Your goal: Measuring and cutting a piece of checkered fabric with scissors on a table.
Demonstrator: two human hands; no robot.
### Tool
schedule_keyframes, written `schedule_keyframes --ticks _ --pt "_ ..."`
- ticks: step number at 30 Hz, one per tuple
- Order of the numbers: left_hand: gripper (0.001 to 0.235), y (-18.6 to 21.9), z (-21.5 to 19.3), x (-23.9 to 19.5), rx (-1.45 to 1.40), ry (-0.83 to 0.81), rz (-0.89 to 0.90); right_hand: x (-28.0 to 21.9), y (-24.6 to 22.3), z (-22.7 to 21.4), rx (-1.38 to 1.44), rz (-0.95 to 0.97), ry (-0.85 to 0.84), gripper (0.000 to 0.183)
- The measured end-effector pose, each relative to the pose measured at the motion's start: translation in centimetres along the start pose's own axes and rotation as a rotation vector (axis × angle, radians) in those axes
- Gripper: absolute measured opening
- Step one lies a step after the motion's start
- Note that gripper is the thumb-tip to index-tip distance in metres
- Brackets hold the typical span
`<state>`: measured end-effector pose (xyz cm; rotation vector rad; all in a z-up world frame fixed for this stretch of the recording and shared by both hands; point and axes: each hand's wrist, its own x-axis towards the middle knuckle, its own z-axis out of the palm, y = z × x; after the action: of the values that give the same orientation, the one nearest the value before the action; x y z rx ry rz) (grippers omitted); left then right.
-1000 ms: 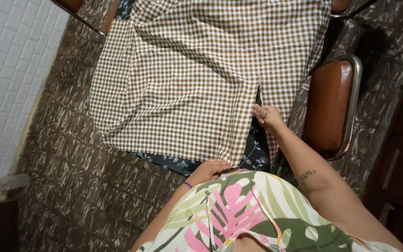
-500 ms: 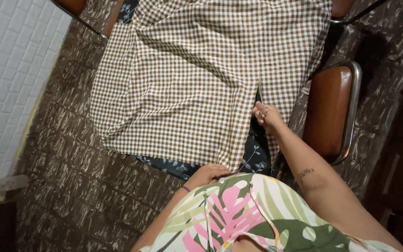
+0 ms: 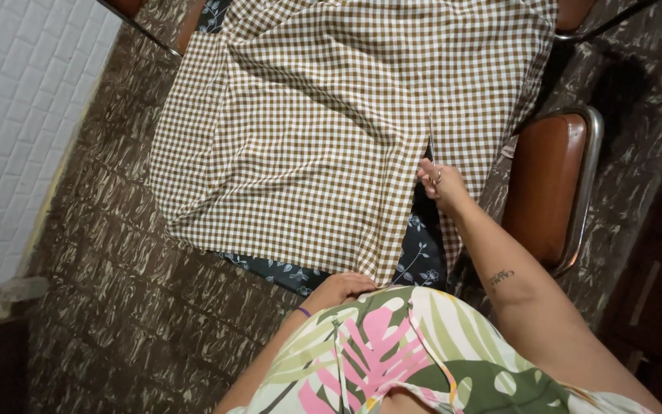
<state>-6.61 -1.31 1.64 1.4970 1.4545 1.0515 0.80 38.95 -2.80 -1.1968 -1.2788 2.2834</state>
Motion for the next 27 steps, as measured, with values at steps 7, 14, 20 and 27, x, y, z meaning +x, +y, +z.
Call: schedule_keyframes --ticks 7,14,20,27 --pt "0.056 -0.5 0.3 0.0 -0.004 -0.010 -0.029 0.4 -0.5 -0.2 -0.050 -0.009 -0.019 0.041" --pt "0.055 -0.6 0.7 0.1 -0.018 0.011 -0.046 -0.9 -1.9 0.3 -0.059 -0.004 -0.029 0.039" --pt "0.054 -0.6 0.9 -0.2 -0.022 0.005 -0.050 -0.1 -1.1 -0.2 -0.018 -0.016 -0.027 0.046" --pt "0.044 -2.1 1.4 -1.1 -0.004 -0.031 -0.079 2.5 -1.1 -0.5 0.002 -0.045 -0.044 0.054"
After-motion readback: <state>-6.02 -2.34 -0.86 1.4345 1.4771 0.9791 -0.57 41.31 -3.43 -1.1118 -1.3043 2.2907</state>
